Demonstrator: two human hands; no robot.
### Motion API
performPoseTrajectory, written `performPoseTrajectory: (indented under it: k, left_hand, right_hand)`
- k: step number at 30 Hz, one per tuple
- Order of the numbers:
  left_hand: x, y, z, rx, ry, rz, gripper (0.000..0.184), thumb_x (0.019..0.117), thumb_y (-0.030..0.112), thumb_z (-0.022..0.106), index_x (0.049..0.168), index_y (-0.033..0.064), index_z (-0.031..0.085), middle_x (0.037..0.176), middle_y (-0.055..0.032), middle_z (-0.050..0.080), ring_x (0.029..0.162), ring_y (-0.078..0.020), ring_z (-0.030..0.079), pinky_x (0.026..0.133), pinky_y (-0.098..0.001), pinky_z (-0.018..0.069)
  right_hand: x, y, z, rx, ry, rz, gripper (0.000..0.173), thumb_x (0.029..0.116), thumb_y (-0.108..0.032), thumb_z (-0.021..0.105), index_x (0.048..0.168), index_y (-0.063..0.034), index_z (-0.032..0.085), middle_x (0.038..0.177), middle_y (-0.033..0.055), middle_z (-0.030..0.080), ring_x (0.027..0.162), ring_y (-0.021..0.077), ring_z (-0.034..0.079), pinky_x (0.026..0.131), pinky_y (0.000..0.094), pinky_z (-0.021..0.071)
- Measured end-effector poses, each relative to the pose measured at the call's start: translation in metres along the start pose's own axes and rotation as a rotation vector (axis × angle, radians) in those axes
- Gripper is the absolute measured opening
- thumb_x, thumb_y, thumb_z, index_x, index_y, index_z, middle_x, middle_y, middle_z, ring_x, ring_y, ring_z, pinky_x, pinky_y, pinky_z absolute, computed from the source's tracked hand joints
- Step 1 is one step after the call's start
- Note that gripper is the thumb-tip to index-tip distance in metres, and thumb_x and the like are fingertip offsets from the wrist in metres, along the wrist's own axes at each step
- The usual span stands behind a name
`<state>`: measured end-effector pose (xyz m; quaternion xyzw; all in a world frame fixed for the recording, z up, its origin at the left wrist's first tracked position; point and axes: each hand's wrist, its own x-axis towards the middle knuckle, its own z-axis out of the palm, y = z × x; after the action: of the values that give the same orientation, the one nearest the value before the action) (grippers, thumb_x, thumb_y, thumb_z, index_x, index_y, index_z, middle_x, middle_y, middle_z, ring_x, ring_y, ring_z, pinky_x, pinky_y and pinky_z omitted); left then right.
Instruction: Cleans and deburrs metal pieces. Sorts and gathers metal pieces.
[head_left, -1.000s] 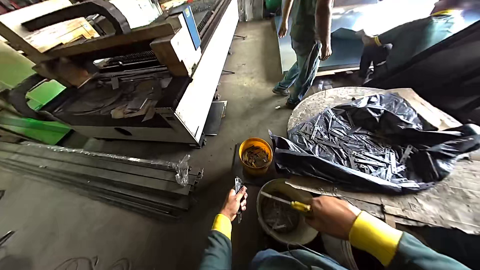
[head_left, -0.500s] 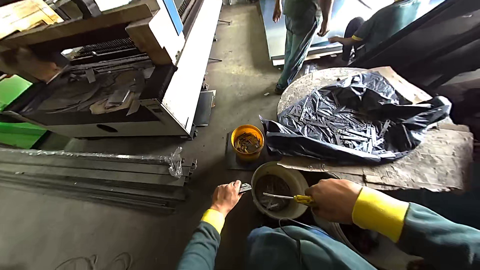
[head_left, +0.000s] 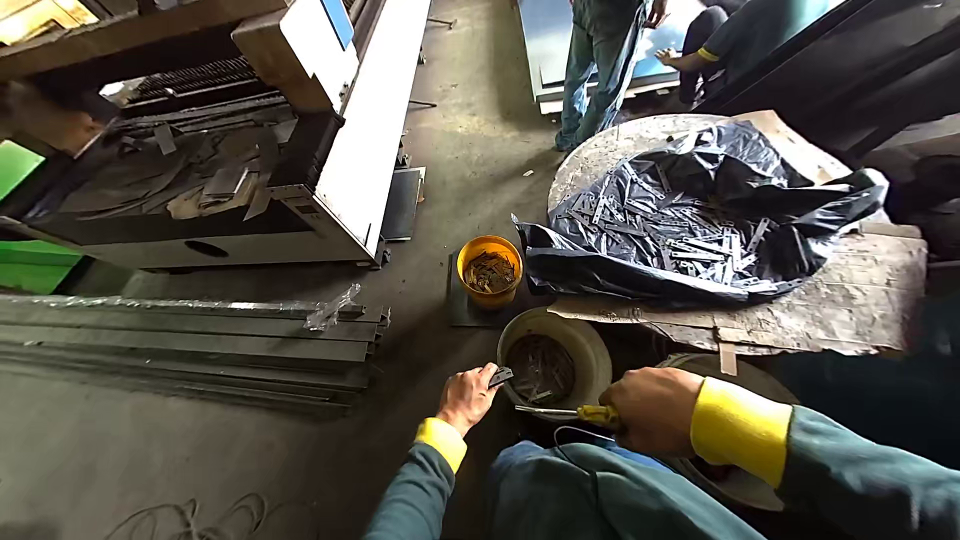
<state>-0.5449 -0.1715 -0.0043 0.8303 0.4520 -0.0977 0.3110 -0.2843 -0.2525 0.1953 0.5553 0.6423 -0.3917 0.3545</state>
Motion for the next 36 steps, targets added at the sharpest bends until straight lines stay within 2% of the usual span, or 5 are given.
performPoseTrajectory:
  k: [4,9,20,30,36]
  left_hand:
    - [0.002,-0.01,0.016,-1.078,-0.02,-0.194,0.027,0.1069,0.026,0.056,0.122,0.0035,0.057,0.07,-0.0009,0.052,0.052,-0.0099,0.05,0.049,-0.0245,0.0466]
    - [-0.005,-0.005,0.013,-1.829,-0.007,-0.228,0.032,0.1143,0.031,0.028,0.108,0.0092,0.051,0.07,0.0008,0.05,0.048,-0.0079,0.047,0.043,-0.0205,0.044]
    - [0.017,0.014,0.023,-1.898,0.322,-0.374,0.024,0.1086,0.008,0.047,0.131,0.0007,0.051,0.117,-0.0178,0.068,0.088,-0.0271,0.072,0.076,-0.0418,0.0618]
    - [0.048,0.033,0.045,-1.854,0.217,-0.462,0.045,0.1136,0.039,0.027,0.117,0.0053,0.056,0.066,-0.0019,0.052,0.045,-0.0107,0.046,0.041,-0.0241,0.0426]
    - [0.07,0.06,0.055,-1.727,0.217,-0.514,0.031,0.1102,0.017,0.048,0.136,0.0014,0.053,0.121,-0.016,0.07,0.092,-0.027,0.073,0.076,-0.0402,0.0622]
  right_hand:
    - [0.007,0.027,0.021,0.054,0.041,0.007,0.042,0.0971,-0.044,0.062,0.11,-0.0037,0.068,0.104,0.0235,0.071,0.103,0.0436,0.069,0.082,0.0664,0.0534]
    - [0.012,0.033,0.049,0.138,0.053,-0.008,0.046,0.0988,-0.047,0.061,0.113,-0.0032,0.068,0.107,0.0244,0.07,0.105,0.0439,0.068,0.085,0.0661,0.0529]
    - [0.037,0.029,0.083,0.232,0.049,0.036,0.043,0.0974,-0.044,0.061,0.114,-0.0046,0.068,0.11,0.0233,0.071,0.107,0.0437,0.069,0.084,0.0672,0.0532]
    - [0.057,0.051,0.095,0.251,0.038,0.047,0.043,0.097,-0.045,0.06,0.113,-0.0071,0.068,0.109,0.0226,0.071,0.107,0.0436,0.069,0.083,0.0669,0.0536]
    - [0.064,0.095,0.106,0.287,0.025,0.045,0.043,0.0967,-0.047,0.06,0.114,-0.008,0.069,0.111,0.0221,0.072,0.109,0.0434,0.069,0.085,0.0677,0.0538]
